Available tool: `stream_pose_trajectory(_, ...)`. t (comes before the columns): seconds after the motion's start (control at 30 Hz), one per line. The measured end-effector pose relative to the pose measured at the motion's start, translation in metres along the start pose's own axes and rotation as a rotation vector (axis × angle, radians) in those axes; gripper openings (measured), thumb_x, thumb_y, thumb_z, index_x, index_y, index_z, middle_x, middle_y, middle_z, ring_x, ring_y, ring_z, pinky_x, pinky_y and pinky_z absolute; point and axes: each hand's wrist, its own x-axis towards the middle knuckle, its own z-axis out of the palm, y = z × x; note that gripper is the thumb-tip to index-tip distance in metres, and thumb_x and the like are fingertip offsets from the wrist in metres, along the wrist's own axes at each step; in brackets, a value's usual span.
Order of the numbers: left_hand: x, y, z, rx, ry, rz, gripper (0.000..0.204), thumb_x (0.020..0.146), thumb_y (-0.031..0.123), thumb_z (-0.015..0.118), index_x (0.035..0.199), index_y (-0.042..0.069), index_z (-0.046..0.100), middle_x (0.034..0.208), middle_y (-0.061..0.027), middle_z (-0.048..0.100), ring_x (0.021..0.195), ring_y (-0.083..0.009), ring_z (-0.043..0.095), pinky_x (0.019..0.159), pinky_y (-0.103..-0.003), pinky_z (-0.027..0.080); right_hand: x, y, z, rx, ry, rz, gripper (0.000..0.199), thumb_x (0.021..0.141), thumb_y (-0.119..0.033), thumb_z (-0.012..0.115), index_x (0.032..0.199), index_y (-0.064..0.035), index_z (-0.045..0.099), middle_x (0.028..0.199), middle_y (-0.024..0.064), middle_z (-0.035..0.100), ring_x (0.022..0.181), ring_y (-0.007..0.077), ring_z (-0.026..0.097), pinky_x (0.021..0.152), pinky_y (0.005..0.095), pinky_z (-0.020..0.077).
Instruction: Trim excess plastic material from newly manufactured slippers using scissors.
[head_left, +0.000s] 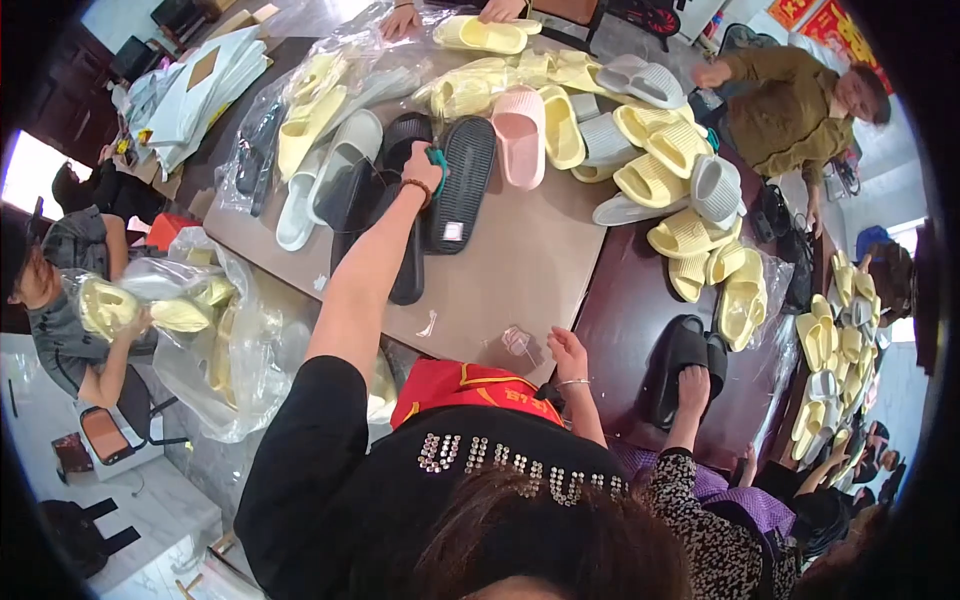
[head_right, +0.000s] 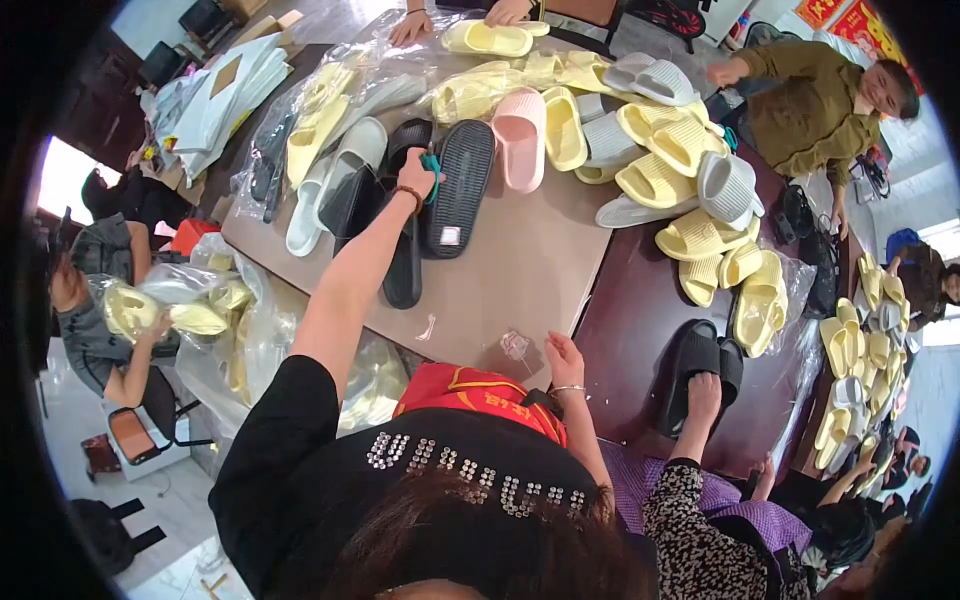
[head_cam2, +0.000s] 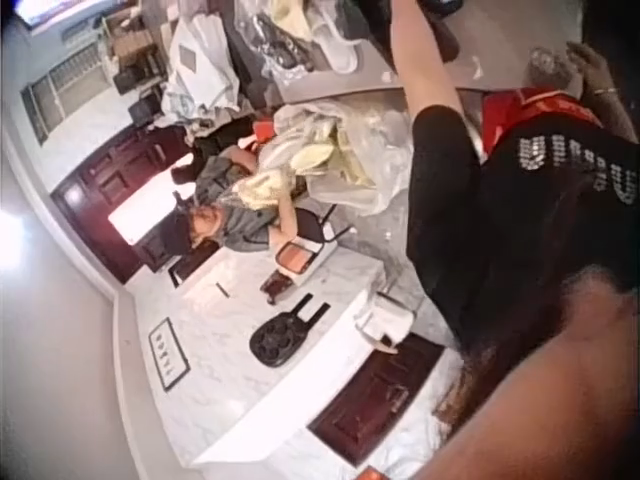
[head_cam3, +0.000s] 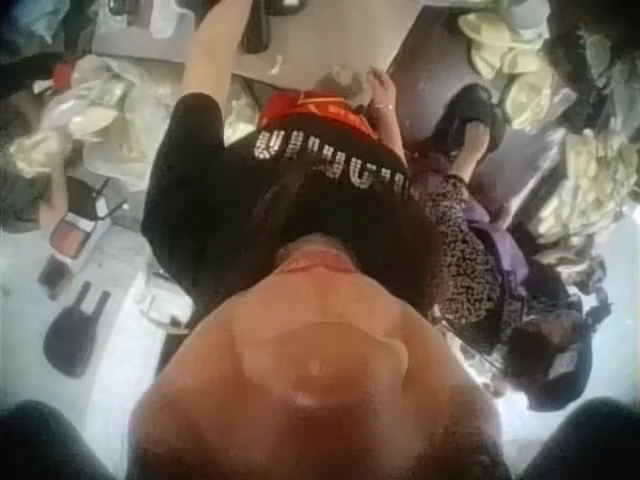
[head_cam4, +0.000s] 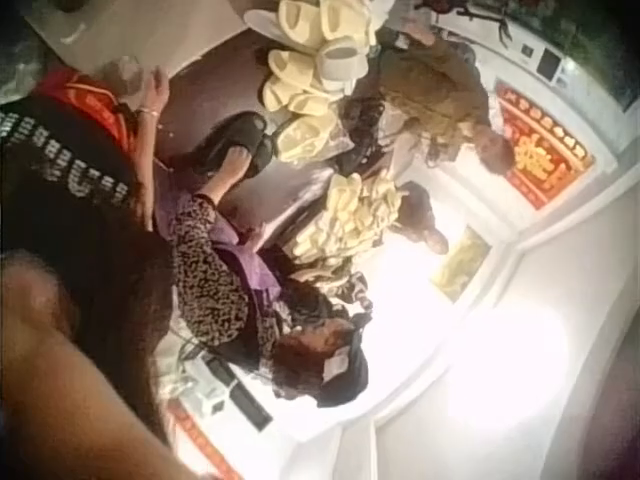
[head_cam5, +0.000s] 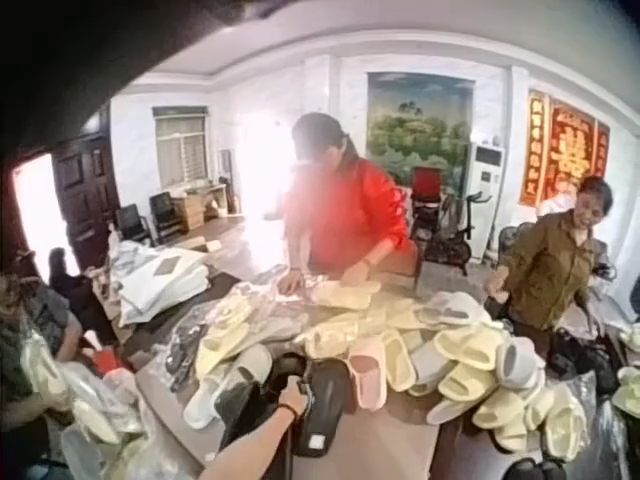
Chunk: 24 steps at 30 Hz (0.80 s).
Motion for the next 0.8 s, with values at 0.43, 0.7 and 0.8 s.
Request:
stream_pose_trajectory(0.43,-0.201,0.105,0.033,-0.343,-0.140,0.381,0.032,0.067,0.008,0.059,0.096,0.009,0.046,0.081,-0.0163,0.056,0.070,-0.0331,0.055,0.063,-0.040,0.043,0.049,-0.059,0.040,0.337,0.187,0.137,0.050,0.083,-0.041,0.047,0.121,-0.0091,0.043,0.110,0.0072,0.053,0.095,0.0165,0.053,0.078,0.0259,0.0405)
stream_pose_trajectory(0.7,-0.227,0.110,0.013,-0.532,-0.403,0.241,0.036,0.070,0.012,0.060,0.102,0.007,0.045,0.079,-0.0139,0.058,0.069,-0.0320,0.057,0.062,-0.037,0.045,0.064,-0.026,0.008,0.463,0.130,0.055,0.052,0.084,-0.039,0.047,0.118,-0.0011,0.043,0.105,0.0084,0.054,0.100,0.0165,0.047,0.086,0.0259,0.0355)
stream_pose_trajectory(0.8,-0.231,0.084,-0.030,-0.264,-0.336,0.316,0.029,0.073,0.009,0.055,0.100,0.007,0.045,0.083,-0.0162,0.057,0.074,-0.0334,0.057,0.061,-0.038,0.045,0.076,-0.018,-0.015,0.249,0.252,0.077,0.051,0.083,-0.033,0.052,0.120,0.0003,0.040,0.107,0.0086,0.052,0.099,0.0161,0.047,0.086,0.0259,0.0362)
